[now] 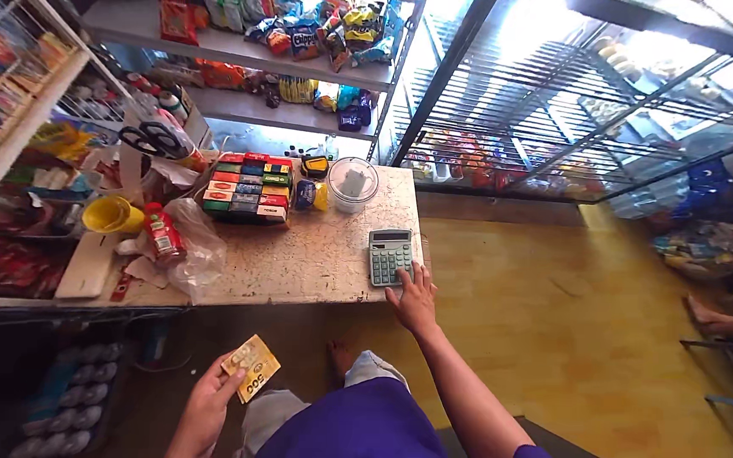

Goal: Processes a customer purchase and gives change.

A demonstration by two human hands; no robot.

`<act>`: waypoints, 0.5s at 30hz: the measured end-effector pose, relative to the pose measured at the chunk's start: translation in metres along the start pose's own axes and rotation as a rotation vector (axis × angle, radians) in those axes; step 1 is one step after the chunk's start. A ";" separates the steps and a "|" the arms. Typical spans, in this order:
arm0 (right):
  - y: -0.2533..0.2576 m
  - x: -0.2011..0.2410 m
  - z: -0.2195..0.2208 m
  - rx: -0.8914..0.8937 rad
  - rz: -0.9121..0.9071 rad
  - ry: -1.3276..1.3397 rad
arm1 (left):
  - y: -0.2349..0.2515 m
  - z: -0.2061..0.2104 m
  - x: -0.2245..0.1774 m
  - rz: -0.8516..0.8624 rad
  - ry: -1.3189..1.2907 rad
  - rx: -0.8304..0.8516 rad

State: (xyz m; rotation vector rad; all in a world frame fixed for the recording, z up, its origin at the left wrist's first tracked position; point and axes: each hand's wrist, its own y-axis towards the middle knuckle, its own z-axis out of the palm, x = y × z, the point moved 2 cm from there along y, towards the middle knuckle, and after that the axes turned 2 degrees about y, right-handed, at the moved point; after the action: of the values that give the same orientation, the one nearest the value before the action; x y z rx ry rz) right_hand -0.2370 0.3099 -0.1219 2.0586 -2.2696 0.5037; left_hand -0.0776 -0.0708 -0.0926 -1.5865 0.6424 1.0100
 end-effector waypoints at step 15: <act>-0.020 -0.012 0.001 -0.177 -0.210 0.094 | -0.031 0.034 0.038 -0.111 -0.070 0.048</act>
State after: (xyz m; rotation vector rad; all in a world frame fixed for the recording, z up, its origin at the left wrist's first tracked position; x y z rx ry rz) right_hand -0.2159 0.3198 -0.1217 2.1039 -1.9411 0.3645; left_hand -0.0431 -0.0265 -0.1114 -1.5216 0.5215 0.9565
